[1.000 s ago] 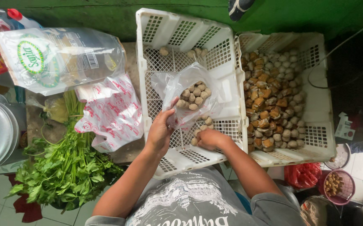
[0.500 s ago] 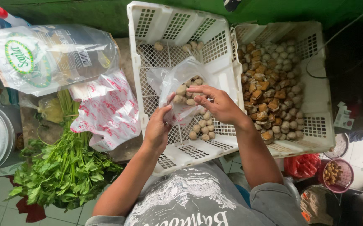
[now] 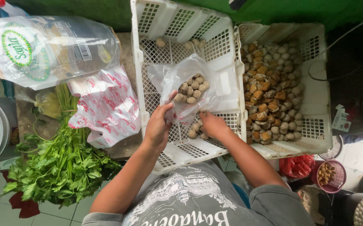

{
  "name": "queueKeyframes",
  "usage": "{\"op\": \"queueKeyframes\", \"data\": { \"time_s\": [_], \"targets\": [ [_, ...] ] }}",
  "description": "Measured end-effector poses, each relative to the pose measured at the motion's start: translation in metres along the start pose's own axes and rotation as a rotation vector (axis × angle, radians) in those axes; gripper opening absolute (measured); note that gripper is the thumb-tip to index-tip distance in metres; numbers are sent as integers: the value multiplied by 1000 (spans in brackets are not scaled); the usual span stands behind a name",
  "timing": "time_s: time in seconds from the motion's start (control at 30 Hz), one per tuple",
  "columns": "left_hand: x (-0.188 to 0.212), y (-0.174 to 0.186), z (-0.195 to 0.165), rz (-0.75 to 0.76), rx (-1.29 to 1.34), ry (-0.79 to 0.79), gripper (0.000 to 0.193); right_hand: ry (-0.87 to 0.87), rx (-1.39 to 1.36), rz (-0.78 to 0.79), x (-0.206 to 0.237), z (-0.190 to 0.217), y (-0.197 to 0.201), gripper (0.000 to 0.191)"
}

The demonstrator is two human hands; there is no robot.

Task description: The person packs meatballs from a white plastic crate into clear plastic bags, opening and holding each bag with one hand while placing the meatballs in with the other, then sets filled bags aside and continues filling more bags from the crate.

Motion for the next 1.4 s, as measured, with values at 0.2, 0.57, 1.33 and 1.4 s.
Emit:
{"op": "queueKeyframes", "data": {
  "time_s": [0.2, 0.57, 1.33, 1.4],
  "targets": [
    [3, -3, -4, 30, -3, -24, 45, 14, -8, 77, 0, 9, 18, 46],
    [1, -6, 0, 36, -17, -15, 45, 211, -629, -214, 66, 43, 196, 47],
    [4, -8, -7, 35, -47, -23, 48, 160, -302, 192, 18, 14, 55, 41],
    [1, -7, -5, 39, -29, -21, 47, 191, -434, 239, 35, 17, 90, 37]
  ]
}}
Point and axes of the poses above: each hand's wrist, its own x-axis away from the middle knuckle, its own y-axis out of the back of the hand, z = x × y, the point moved 5 cm from there along -x, towards the middle knuckle, and after that the axes turned 12 degrees about x, right-handed, at the moved point
